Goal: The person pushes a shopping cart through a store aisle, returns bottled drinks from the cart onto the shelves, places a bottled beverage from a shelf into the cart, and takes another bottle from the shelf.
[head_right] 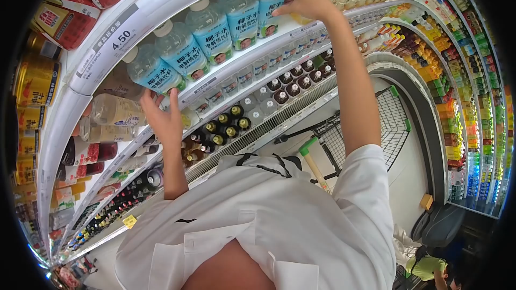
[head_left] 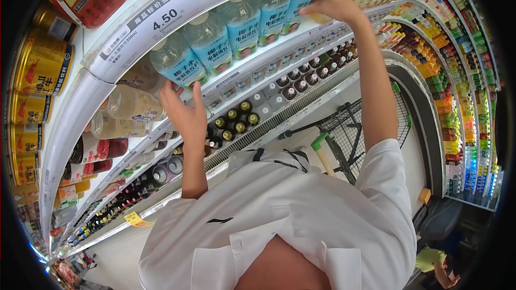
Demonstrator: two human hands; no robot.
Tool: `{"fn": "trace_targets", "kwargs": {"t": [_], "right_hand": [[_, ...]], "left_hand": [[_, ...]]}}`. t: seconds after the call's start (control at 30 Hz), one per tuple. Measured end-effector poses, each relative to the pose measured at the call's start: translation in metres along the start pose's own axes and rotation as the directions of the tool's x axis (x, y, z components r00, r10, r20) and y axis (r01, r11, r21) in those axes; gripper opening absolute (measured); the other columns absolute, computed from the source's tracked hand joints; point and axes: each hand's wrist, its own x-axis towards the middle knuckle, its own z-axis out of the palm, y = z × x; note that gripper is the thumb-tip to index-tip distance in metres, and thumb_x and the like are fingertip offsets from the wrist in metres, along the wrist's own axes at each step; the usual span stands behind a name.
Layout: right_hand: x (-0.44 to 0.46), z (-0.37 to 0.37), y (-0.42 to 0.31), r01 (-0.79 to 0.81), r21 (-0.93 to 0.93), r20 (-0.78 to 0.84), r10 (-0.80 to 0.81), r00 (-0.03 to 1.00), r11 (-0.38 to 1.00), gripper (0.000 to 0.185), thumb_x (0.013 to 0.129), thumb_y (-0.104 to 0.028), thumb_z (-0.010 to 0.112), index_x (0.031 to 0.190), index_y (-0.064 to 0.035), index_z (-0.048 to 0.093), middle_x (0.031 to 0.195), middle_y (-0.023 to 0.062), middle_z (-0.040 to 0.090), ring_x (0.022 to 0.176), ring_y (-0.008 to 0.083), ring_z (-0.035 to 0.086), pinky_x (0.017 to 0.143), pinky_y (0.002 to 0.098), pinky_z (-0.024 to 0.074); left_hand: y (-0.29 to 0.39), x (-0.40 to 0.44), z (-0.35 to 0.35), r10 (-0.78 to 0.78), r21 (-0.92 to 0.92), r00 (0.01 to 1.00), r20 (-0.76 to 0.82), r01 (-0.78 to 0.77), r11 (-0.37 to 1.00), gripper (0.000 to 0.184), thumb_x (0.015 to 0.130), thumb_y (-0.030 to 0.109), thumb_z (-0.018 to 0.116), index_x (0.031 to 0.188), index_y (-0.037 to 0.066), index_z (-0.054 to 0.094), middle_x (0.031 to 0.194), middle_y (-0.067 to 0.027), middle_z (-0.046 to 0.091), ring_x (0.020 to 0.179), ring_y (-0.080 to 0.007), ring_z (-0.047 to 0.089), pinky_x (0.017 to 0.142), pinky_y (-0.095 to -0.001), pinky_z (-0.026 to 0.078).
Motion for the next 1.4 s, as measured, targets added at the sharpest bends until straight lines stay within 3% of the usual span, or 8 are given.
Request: {"fn": "trace_targets", "kwargs": {"t": [0.2, 0.4, 0.5, 0.67, 0.83, 1.13, 1.23, 1.4], "right_hand": [[-0.059, 0.037, -0.025, -0.001, -0.149, -0.392, -0.058, 0.918, 0.989, 0.062, 0.082, -0.01, 0.079, 0.135, -0.0001, 0.049, 0.111, 0.0186, 0.07, 0.106, 0.0257, 0.069, 0.089, 0.0363, 0.0549], [-0.249, 0.108, -0.027, -0.391, 0.023, -0.63, 0.317, 0.709, 0.92, 0.018, 0.086, -0.012, 0.076, 0.095, -0.0007, 0.065, 0.085, 0.0135, 0.07, 0.079, 0.0276, 0.068, 0.072, 0.036, 0.0525], [-0.381, 0.154, -0.013, -0.675, -0.078, -0.61, 0.501, 0.614, 0.733, 0.023, 0.088, -0.019, 0.075, 0.081, -0.0015, 0.06, 0.073, 0.0128, 0.063, 0.066, 0.0278, 0.062, 0.061, 0.0366, 0.0477], [-0.607, 0.21, -0.051, -0.967, 0.197, -0.81, 0.582, -0.068, 0.162, 0.033, 0.089, -0.024, 0.074, 0.076, -0.0025, 0.053, 0.067, 0.0115, 0.055, 0.063, 0.0282, 0.054, 0.06, 0.0402, 0.0436], [-0.73, 0.251, -0.085, -0.894, 0.345, -0.793, 0.421, -0.44, -0.285, 0.031, 0.092, -0.028, 0.07, 0.079, -0.0037, 0.056, 0.074, 0.0106, 0.054, 0.074, 0.0314, 0.054, 0.068, 0.0438, 0.0439], [-0.802, 0.25, -0.019, -0.76, 0.568, -0.682, 0.335, -0.65, -0.316, 0.029, 0.087, -0.026, 0.071, 0.104, -0.0027, 0.066, 0.096, 0.0173, 0.065, 0.089, 0.0365, 0.065, 0.075, 0.0446, 0.0511], [-0.81, 0.236, -0.006, -0.691, 0.625, -0.565, 0.402, -0.721, -0.362, 0.021, 0.088, -0.025, 0.069, 0.1, -0.0088, 0.07, 0.089, 0.013, 0.071, 0.08, 0.0356, 0.069, 0.07, 0.0464, 0.053], [-0.841, 0.194, 0.03, -0.72, 0.586, -0.585, 0.421, -0.693, -0.371, 0.016, 0.087, -0.024, 0.067, 0.096, -0.0105, 0.07, 0.087, 0.0127, 0.072, 0.076, 0.0358, 0.069, 0.067, 0.0487, 0.0536]], "left_hand": [[0.002, -0.037, 0.01, 0.194, -0.023, 0.955, -0.224, -0.204, 0.979, 0.038, 0.087, 0.005, 0.073, 0.118, -0.005, 0.052, 0.121, -0.0184, 0.053, 0.107, -0.0275, 0.058, 0.09, -0.0373, 0.047], [0.033, -0.101, 0.061, -0.004, -0.429, 0.845, 0.535, 0.276, 0.86, 0.008, 0.097, 0.007, 0.062, 0.092, 0.0, 0.06, 0.055, -0.0016, 0.059, 0.048, -0.0062, 0.055, 0.049, -0.0216, 0.042], [0.039, -0.133, 0.111, 0.105, -0.338, 0.599, 0.794, 0.291, 0.895, 0.011, 0.099, 0.006, 0.055, 0.107, 0.002, 0.06, 0.066, -0.0055, 0.064, 0.051, -0.014, 0.06, 0.051, -0.0274, 0.046], [0.049, -0.222, 0.17, 0.358, -0.381, 0.315, 0.879, 0.013, 0.924, 0.028, 0.09, 0.004, 0.06, 0.118, 0.004, 0.057, 0.095, -0.0103, 0.068, 0.075, -0.0286, 0.066, 0.069, -0.0393, 0.052], [0.068, -0.294, 0.223, 0.572, -0.55, 0.088, 0.816, -0.186, 0.814, 0.031, 0.085, 0.016, 0.069, 0.11, 0.001, 0.058, 0.1, -0.0153, 0.063, 0.098, -0.0338, 0.061, 0.091, -0.0441, 0.048], [0.097, -0.348, 0.266, 0.299, -0.006, 0.574, 0.762, -0.455, 0.89, 0.046, 0.09, 0.04, 0.064, 0.109, -0.001, 0.061, 0.113, -0.022, 0.061, 0.104, -0.0383, 0.061, 0.09, -0.0483, 0.048], [0.124, -0.357, 0.284, -0.085, 0.324, 0.423, 0.902, -0.534, 0.781, 0.055, 0.096, 0.052, 0.051, 0.108, -0.002, 0.06, 0.102, -0.0236, 0.067, 0.093, -0.0407, 0.067, 0.081, -0.0501, 0.052], [0.142, -0.389, 0.319, 0.046, 0.294, 0.471, 0.881, -0.621, 0.726, 0.061, 0.097, 0.057, 0.044, 0.102, -0.001, 0.062, 0.091, -0.0225, 0.07, 0.083, -0.0411, 0.07, 0.076, -0.0516, 0.054]]}}
